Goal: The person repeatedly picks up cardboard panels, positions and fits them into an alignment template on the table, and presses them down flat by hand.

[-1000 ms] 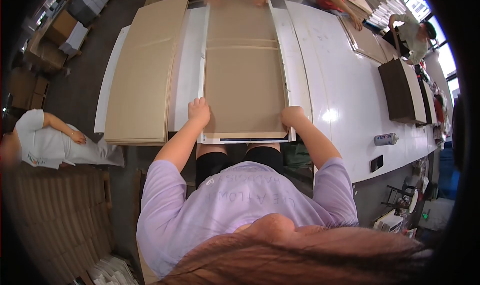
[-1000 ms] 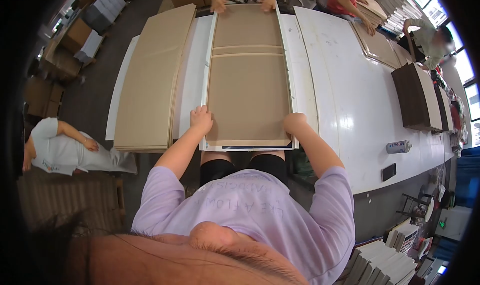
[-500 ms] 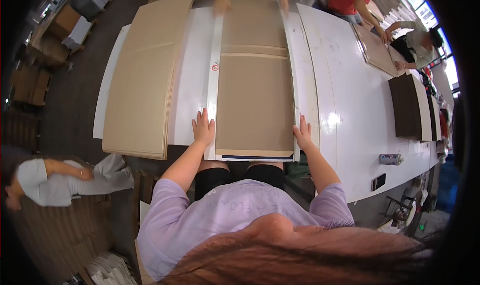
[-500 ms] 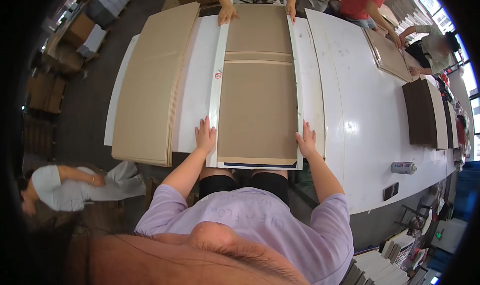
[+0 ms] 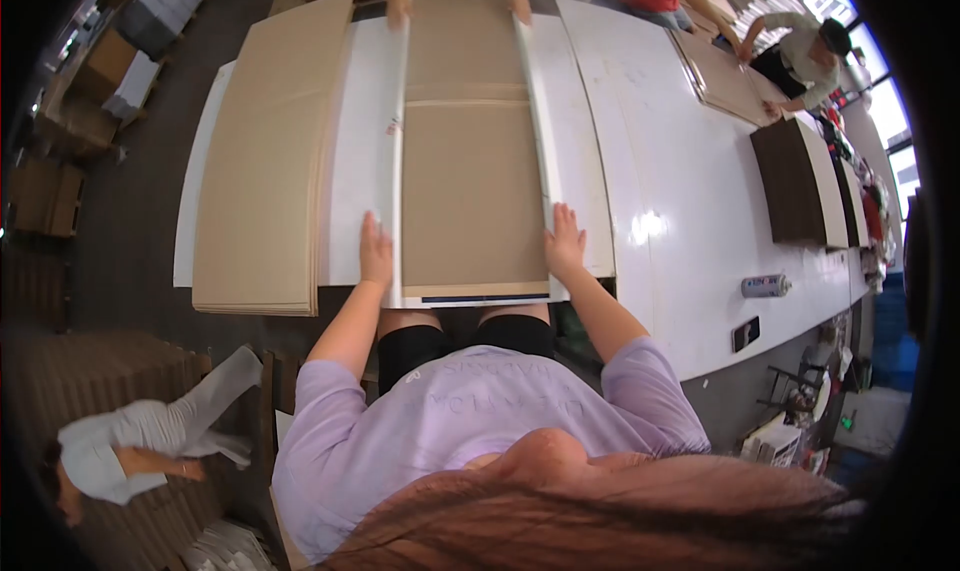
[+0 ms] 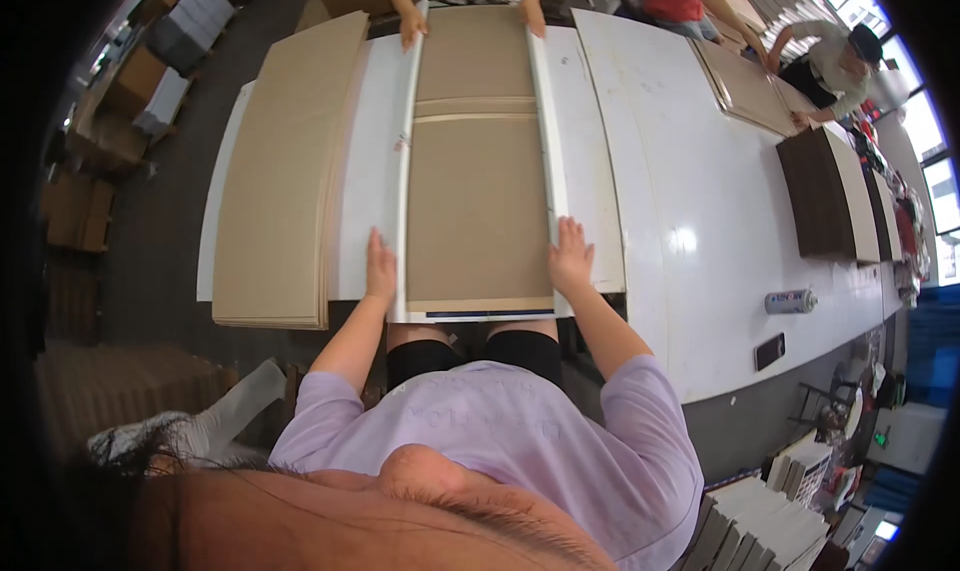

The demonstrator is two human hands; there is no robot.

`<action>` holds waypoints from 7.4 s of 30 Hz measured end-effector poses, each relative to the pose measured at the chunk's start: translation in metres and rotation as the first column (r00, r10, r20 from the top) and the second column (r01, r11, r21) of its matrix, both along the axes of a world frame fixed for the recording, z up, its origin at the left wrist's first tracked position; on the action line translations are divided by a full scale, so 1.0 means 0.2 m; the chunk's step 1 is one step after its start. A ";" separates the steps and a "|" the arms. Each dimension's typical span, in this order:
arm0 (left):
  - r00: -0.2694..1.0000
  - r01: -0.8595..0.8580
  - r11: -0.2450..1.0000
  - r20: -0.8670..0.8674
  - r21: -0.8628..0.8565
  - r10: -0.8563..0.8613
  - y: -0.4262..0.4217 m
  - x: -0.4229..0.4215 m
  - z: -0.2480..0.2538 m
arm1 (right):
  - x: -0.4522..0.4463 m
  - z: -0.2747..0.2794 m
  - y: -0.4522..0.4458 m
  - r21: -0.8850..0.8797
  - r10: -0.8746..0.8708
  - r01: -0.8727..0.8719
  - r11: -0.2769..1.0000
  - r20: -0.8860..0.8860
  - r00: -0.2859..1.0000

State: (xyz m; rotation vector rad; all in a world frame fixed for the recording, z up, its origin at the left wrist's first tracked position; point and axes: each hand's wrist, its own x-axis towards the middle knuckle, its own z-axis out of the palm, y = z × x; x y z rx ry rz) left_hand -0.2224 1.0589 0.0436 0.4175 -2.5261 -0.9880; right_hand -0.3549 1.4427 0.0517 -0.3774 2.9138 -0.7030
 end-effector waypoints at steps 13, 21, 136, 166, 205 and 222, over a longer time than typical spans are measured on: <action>0.979 0.013 0.998 -0.202 0.058 -0.001 0.18 0.25 0.42 | 0.11 0.21 -0.17 0.324 0.287 -0.174 0.930 -0.345 0.894; 0.991 0.042 0.998 -0.126 -0.050 -0.048 0.06 0.58 0.48 | 0.47 0.12 -0.33 -0.017 0.600 -0.647 0.763 -0.356 0.717; 0.683 -0.186 0.750 -0.632 -0.635 -0.366 0.07 -0.82 1.78 | -0.58 1.55 -0.91 -0.145 0.033 -0.441 0.885 -0.928 0.371; 0.870 0.161 0.618 -0.185 -0.770 -0.457 0.56 -1.02 1.71 | -0.77 1.59 -0.36 0.046 0.336 -0.470 0.882 -0.761 0.555; 0.911 0.332 0.554 0.413 -0.763 0.022 0.12 0.16 0.92 | 0.11 0.75 0.27 0.416 0.514 -0.352 0.839 -0.391 0.763; 0.870 0.445 0.608 0.155 -0.658 -0.468 0.64 -0.09 0.81 | 0.52 2.06 0.27 -0.633 0.486 -0.761 0.138 -0.627 0.609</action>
